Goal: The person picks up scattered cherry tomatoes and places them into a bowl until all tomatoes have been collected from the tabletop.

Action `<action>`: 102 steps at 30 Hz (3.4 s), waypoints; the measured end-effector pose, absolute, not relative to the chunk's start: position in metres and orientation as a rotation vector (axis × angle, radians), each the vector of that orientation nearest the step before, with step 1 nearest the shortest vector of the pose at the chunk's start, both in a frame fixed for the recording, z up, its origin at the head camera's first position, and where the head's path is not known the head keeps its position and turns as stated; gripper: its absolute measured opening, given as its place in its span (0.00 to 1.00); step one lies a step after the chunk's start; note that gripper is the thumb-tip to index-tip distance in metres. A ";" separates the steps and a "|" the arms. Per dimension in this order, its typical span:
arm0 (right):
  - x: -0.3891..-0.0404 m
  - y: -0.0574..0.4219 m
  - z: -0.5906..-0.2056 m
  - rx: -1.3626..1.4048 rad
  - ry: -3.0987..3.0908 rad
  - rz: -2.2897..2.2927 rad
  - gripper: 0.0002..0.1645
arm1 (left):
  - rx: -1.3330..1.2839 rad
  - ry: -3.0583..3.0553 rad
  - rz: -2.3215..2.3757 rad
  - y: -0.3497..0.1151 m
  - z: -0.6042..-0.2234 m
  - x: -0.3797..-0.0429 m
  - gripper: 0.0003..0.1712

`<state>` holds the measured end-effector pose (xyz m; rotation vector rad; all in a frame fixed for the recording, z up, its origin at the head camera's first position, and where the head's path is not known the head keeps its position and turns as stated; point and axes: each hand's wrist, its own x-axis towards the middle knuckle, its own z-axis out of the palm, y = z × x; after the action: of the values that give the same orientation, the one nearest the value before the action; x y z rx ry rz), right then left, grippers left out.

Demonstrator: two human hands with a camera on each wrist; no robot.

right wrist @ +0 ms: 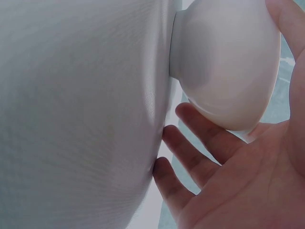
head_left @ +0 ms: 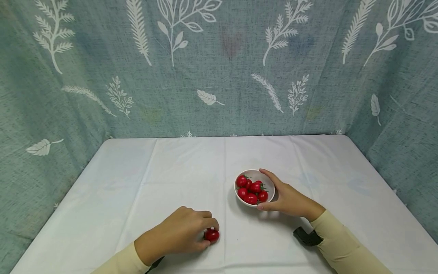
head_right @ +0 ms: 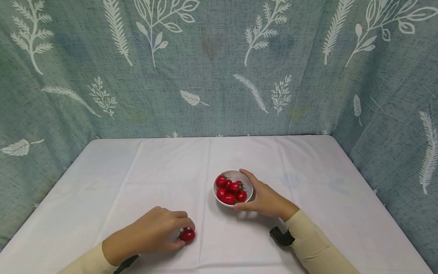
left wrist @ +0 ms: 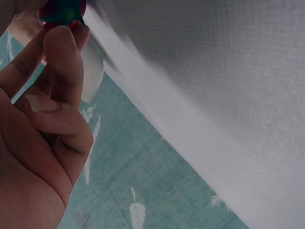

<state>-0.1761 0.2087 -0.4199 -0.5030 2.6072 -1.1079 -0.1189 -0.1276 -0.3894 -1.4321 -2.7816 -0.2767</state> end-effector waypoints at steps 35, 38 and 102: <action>-0.176 0.207 -0.419 -0.511 2.611 -1.112 0.65 | -1.201 -2.538 -0.235 -0.100 -0.377 -0.147 0.17; -0.176 0.207 -0.419 -0.505 2.610 -1.114 0.65 | -1.196 -2.509 -0.254 -0.096 -0.377 -0.149 0.17; -0.176 0.207 -0.419 -0.536 2.541 -1.202 0.65 | -1.161 -2.409 -0.301 -0.051 -0.391 -0.182 0.16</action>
<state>-0.1757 0.2066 -0.4189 -0.5364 2.5408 -1.2020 -0.1822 -0.0512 -0.3912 -1.1614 -2.4093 -0.3015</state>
